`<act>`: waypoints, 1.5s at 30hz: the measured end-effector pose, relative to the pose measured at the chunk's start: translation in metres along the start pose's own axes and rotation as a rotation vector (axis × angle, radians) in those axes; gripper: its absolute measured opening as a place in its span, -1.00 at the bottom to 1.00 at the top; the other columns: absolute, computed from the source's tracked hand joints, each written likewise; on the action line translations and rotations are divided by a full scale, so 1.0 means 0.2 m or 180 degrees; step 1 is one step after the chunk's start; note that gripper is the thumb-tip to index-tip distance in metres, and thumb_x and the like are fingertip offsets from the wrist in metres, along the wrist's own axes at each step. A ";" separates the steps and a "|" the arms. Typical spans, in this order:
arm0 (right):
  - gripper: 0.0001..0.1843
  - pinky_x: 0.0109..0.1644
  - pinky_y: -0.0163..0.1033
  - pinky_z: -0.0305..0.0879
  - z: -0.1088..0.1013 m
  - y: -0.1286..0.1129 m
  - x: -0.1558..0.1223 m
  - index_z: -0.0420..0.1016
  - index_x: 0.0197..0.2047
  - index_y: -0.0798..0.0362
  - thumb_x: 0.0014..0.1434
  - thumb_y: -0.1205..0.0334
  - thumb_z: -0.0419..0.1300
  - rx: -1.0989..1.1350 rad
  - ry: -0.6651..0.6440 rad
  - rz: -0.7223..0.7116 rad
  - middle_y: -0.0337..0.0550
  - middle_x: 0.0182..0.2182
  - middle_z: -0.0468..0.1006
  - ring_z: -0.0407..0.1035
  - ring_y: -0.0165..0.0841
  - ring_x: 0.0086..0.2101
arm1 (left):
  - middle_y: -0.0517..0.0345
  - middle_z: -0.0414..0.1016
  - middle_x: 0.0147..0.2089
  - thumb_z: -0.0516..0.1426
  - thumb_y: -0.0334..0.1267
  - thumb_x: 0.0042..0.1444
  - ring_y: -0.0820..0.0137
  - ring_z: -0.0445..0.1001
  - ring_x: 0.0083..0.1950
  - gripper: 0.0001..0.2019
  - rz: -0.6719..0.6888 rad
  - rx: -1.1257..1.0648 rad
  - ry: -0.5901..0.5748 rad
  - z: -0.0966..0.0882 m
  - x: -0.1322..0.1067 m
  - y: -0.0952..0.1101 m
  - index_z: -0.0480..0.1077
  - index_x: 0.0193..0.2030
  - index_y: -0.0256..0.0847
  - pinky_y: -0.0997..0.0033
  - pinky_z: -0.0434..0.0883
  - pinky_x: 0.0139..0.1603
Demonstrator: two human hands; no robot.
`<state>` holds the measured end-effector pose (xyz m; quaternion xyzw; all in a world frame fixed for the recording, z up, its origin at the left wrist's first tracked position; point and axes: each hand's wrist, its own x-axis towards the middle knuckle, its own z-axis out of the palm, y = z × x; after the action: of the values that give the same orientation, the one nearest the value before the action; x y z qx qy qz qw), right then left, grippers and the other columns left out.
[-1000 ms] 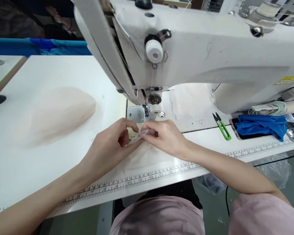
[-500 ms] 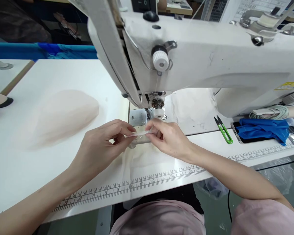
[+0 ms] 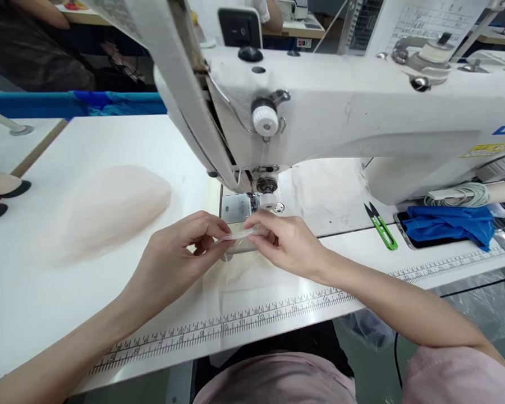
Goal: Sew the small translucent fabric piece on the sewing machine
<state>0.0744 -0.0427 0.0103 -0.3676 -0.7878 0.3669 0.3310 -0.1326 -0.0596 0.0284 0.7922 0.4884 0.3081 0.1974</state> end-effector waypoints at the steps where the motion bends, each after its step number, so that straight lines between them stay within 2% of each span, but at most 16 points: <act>1: -0.85 -0.43 -0.39 0.29 0.00 0.00 0.00 0.38 -0.09 0.04 0.25 0.30 0.12 -0.0005 0.0012 0.0017 -0.35 -0.52 0.43 0.33 -0.52 -0.54 | 0.25 0.46 -0.30 0.09 -0.46 0.10 0.59 0.32 -0.50 -0.90 0.0053 0.0131 0.0016 0.00 0.00 0.00 0.35 -0.38 -0.20 0.55 0.25 -0.51; 4: -0.86 -0.44 -0.41 0.27 0.00 -0.01 0.00 0.35 -0.10 0.03 0.25 0.33 0.10 -0.0091 -0.0024 0.0003 -0.38 -0.54 0.41 0.32 -0.53 -0.55 | 0.26 0.51 -0.25 0.10 -0.43 0.13 0.59 0.33 -0.53 -0.91 0.0374 0.0762 0.0168 0.03 -0.02 0.01 0.39 -0.30 -0.18 0.53 0.18 -0.59; 7: -0.82 -0.41 -0.38 0.31 0.01 -0.01 0.00 0.32 -0.07 0.03 0.25 0.34 0.08 -0.0241 -0.0106 -0.0062 -0.36 -0.52 0.42 0.34 -0.51 -0.52 | 0.28 0.55 -0.27 0.11 -0.40 0.17 0.59 0.31 -0.58 -0.92 0.0821 0.1337 0.0425 0.05 -0.03 0.02 0.40 -0.32 -0.17 0.49 0.18 -0.59; 9: -0.82 -0.39 -0.36 0.33 0.01 -0.02 0.00 0.32 -0.06 0.02 0.25 0.33 0.07 -0.0298 -0.0141 -0.0090 -0.34 -0.50 0.44 0.37 -0.48 -0.49 | 0.29 0.56 -0.31 0.10 -0.40 0.18 0.56 0.36 -0.55 -0.90 0.1041 0.1512 0.0564 0.06 -0.03 0.03 0.39 -0.33 -0.16 0.47 0.20 -0.57; 12: -0.84 -0.41 -0.34 0.34 0.01 -0.01 0.00 0.31 -0.07 0.03 0.26 0.33 0.07 -0.0277 -0.0139 -0.0128 -0.35 -0.52 0.43 0.37 -0.47 -0.50 | 0.30 0.56 -0.32 0.10 -0.43 0.19 0.53 0.44 -0.48 -0.89 0.1181 0.1455 0.0579 0.06 -0.04 0.02 0.39 -0.31 -0.16 0.47 0.24 -0.54; 18: -0.83 -0.43 -0.35 0.32 0.01 0.00 0.00 0.29 -0.08 -0.01 0.25 0.30 0.11 -0.0169 -0.0056 -0.0039 -0.35 -0.50 0.45 0.35 -0.47 -0.52 | 0.31 0.55 -0.33 0.10 -0.44 0.18 0.57 0.33 -0.56 -0.88 0.1148 0.1306 0.0586 0.04 -0.05 0.01 0.35 -0.35 -0.17 0.48 0.26 -0.53; 25: -0.90 -0.51 -0.39 0.23 0.01 -0.01 -0.01 0.26 -0.16 0.00 0.24 0.31 0.10 -0.0134 -0.0074 0.0066 -0.32 -0.47 0.47 0.35 -0.48 -0.51 | 0.32 0.55 -0.36 0.12 -0.46 0.16 0.58 0.30 -0.58 -0.87 0.1200 0.1301 0.0623 0.04 -0.04 0.00 0.34 -0.37 -0.17 0.48 0.25 -0.54; 32: -0.92 -0.51 -0.39 0.22 0.00 -0.02 -0.01 0.26 -0.18 0.00 0.24 0.31 0.09 -0.0112 -0.0064 0.0055 -0.34 -0.49 0.43 0.36 -0.48 -0.51 | 0.30 0.56 -0.37 0.11 -0.46 0.16 0.55 0.38 -0.55 -0.87 0.1226 0.1321 0.0637 0.05 -0.04 0.01 0.33 -0.36 -0.15 0.48 0.26 -0.55; 38: -0.92 -0.45 -0.36 0.29 0.01 -0.01 0.00 0.31 -0.18 0.01 0.23 0.32 0.09 -0.0071 -0.0082 -0.0057 -0.31 -0.45 0.42 0.33 -0.48 -0.49 | 0.30 0.55 -0.36 0.11 -0.47 0.15 0.55 0.37 -0.54 -0.86 0.1237 0.1277 0.0638 0.05 -0.04 0.01 0.31 -0.35 -0.15 0.48 0.26 -0.55; 45: -0.86 -0.36 -0.37 0.34 0.00 -0.01 0.00 0.42 -0.17 0.06 0.25 0.37 0.05 -0.0032 -0.0138 -0.0221 -0.24 -0.36 0.50 0.38 -0.50 -0.42 | 0.29 0.54 -0.36 0.12 -0.47 0.14 0.55 0.34 -0.54 -0.87 0.1183 0.1145 0.0607 0.05 -0.04 0.01 0.30 -0.35 -0.16 0.49 0.23 -0.56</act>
<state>0.0733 -0.0431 0.0125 -0.3336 -0.8089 0.3591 0.3246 -0.1281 -0.0676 0.0204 0.8580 0.3978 0.3205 -0.0533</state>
